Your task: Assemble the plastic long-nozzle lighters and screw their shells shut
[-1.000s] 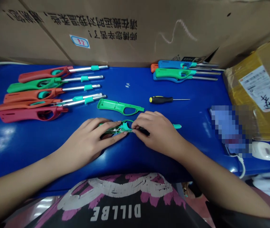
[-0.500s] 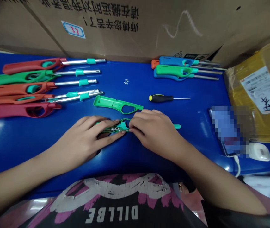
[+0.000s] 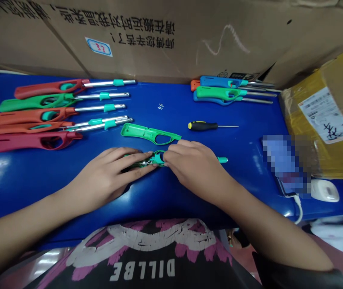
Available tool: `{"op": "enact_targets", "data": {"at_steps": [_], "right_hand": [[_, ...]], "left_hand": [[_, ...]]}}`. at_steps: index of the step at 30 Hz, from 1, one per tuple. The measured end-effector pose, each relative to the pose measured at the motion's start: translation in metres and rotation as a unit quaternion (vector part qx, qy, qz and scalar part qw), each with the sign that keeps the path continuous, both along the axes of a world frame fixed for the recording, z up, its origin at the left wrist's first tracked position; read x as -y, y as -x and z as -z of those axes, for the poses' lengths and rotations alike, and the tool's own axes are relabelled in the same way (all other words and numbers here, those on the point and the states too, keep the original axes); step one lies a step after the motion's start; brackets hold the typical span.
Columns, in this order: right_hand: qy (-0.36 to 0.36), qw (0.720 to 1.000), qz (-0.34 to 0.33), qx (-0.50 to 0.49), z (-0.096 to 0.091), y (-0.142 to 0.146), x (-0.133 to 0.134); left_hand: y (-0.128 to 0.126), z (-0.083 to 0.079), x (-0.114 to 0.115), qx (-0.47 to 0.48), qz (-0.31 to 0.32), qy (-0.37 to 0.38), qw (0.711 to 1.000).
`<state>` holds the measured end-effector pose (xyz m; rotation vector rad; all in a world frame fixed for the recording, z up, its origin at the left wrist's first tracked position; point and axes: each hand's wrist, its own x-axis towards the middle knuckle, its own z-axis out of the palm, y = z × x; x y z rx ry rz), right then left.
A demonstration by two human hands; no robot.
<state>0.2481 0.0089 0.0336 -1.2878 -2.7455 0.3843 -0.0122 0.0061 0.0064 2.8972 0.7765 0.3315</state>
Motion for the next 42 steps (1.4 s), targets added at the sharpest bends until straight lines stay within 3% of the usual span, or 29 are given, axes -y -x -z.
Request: {"op": "enact_targets", "data": {"at_steps": [7,13,17,20,28,32,38,42], "right_hand": [[-0.01,0.999,-0.018,0.026,-0.003,0.004,0.003],[0.077,0.987,-0.011,-0.138,0.005,-0.01,-0.006],[0.072,0.977,0.005,-0.203,0.0,-0.025,-0.012],[0.06,0.98,0.011,-0.187,-0.006,-0.038,-0.016],[0.14,0.984,-0.009,-0.105,-0.007,-0.051,-0.018],[0.112,0.987,-0.009,-0.111,-0.003,-0.046,-0.017],[0.048,0.988,0.045,-0.141,0.008,-0.034,-0.015],[-0.023,0.98,0.066,-0.185,0.014,-0.026,-0.015]], "left_hand": [[0.001,0.002,-0.001,0.013,-0.004,0.013,1.0],[0.001,0.003,-0.002,0.024,-0.009,0.017,1.0],[0.002,0.003,-0.003,0.031,-0.01,0.031,0.999],[0.003,0.004,-0.004,0.063,-0.019,0.042,0.997],[0.003,0.005,-0.008,0.118,-0.025,0.083,0.989],[0.003,0.004,-0.01,0.118,-0.03,0.09,0.988],[0.002,0.004,-0.01,0.121,-0.04,0.095,0.987],[0.001,-0.001,-0.01,0.117,-0.045,0.098,0.987]]}}
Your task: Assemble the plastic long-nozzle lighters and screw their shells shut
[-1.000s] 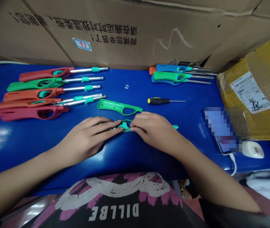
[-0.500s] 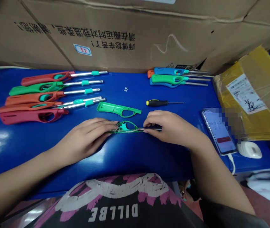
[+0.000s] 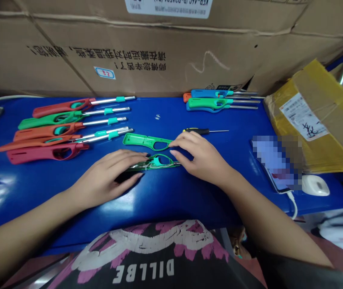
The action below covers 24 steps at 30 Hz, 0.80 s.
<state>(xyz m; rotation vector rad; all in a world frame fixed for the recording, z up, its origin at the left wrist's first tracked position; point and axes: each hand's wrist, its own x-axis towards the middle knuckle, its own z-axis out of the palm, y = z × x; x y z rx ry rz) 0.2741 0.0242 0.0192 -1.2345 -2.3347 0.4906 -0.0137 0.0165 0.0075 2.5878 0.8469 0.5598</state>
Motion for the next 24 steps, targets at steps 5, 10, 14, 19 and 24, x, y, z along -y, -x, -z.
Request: {"op": "enact_targets", "data": {"at_steps": [5,10,14,19,24], "right_hand": [[-0.042,0.998,0.011,0.037,0.009,-0.001,-0.005],[-0.026,0.997,-0.018,0.07,0.009,-0.004,-0.01],[-0.015,0.997,0.0,0.07,0.008,-0.004,-0.013],[-0.004,0.999,-0.007,0.046,0.007,-0.005,-0.016],[0.033,0.996,0.051,-0.061,0.008,0.002,-0.009]], "left_hand": [[0.004,-0.003,-0.008,0.023,-0.054,-0.028,0.998],[0.009,-0.003,-0.017,-0.028,-0.118,-0.038,0.992],[0.011,-0.002,-0.018,-0.067,-0.11,-0.014,0.992],[0.009,-0.002,-0.017,-0.048,-0.093,-0.02,0.994],[0.01,-0.002,-0.016,0.007,-0.101,-0.09,0.991]]}}
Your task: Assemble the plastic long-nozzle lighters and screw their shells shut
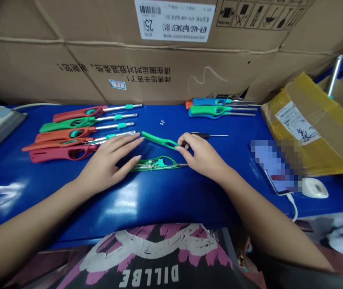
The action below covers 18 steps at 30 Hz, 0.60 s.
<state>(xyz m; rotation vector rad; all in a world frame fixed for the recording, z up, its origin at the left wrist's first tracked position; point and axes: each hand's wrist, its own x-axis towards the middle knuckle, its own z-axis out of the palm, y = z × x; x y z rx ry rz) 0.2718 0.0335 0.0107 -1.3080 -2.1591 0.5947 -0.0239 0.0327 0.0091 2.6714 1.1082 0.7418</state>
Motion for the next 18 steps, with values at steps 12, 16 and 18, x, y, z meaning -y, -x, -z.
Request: {"op": "enact_targets", "data": {"at_steps": [12,16,18], "right_hand": [[0.154,0.98,-0.031,-0.121,-0.005,0.014,0.017],[0.01,0.994,-0.111,0.001,0.0,0.013,0.017],[-0.027,0.99,-0.133,0.029,0.002,0.013,0.017]], "left_hand": [[0.008,-0.017,0.003,-0.022,0.102,0.001,0.995],[0.012,-0.019,0.001,-0.023,0.115,0.07,0.991],[0.012,-0.018,0.001,-0.034,0.116,0.092,0.988]]}}
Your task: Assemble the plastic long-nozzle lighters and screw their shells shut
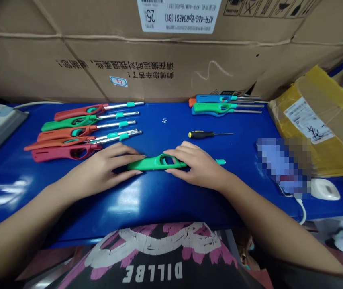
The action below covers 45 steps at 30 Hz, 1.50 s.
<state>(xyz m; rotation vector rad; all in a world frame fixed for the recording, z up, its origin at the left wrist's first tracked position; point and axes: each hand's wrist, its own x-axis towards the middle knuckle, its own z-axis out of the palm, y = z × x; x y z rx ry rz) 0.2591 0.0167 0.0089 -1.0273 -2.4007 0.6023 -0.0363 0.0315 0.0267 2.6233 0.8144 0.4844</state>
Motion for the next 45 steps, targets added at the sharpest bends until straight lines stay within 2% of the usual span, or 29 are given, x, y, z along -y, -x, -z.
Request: {"op": "enact_targets", "data": {"at_steps": [10,17,25,27,31,33,40,45], "right_hand": [[-0.014,0.997,0.0,0.075,-0.001,-0.001,0.0],[-0.015,0.998,0.005,0.06,0.006,0.0,-0.001],[0.003,0.999,0.026,0.027,0.01,0.004,0.0],[0.004,0.999,0.028,0.032,0.009,0.004,0.001],[-0.012,0.997,0.019,0.072,0.006,0.004,0.003],[-0.028,0.995,0.011,0.093,0.005,0.003,0.004],[-0.027,0.996,-0.008,0.08,0.006,-0.002,0.002],[-0.02,0.997,-0.006,0.07,0.005,-0.001,0.004]], "left_hand": [[-0.005,0.006,0.003,-0.056,-0.022,-0.038,0.997],[-0.006,0.006,0.006,-0.063,-0.034,-0.047,0.996],[-0.009,0.004,0.013,-0.063,-0.121,-0.01,0.991],[-0.009,0.005,0.015,-0.08,-0.113,-0.039,0.99],[-0.008,0.008,0.013,-0.117,-0.054,-0.135,0.982],[-0.007,0.009,0.011,-0.111,-0.032,-0.155,0.981],[-0.009,0.012,0.007,-0.023,-0.029,-0.049,0.998],[-0.013,0.013,0.008,0.0,-0.023,-0.015,1.0]]}}
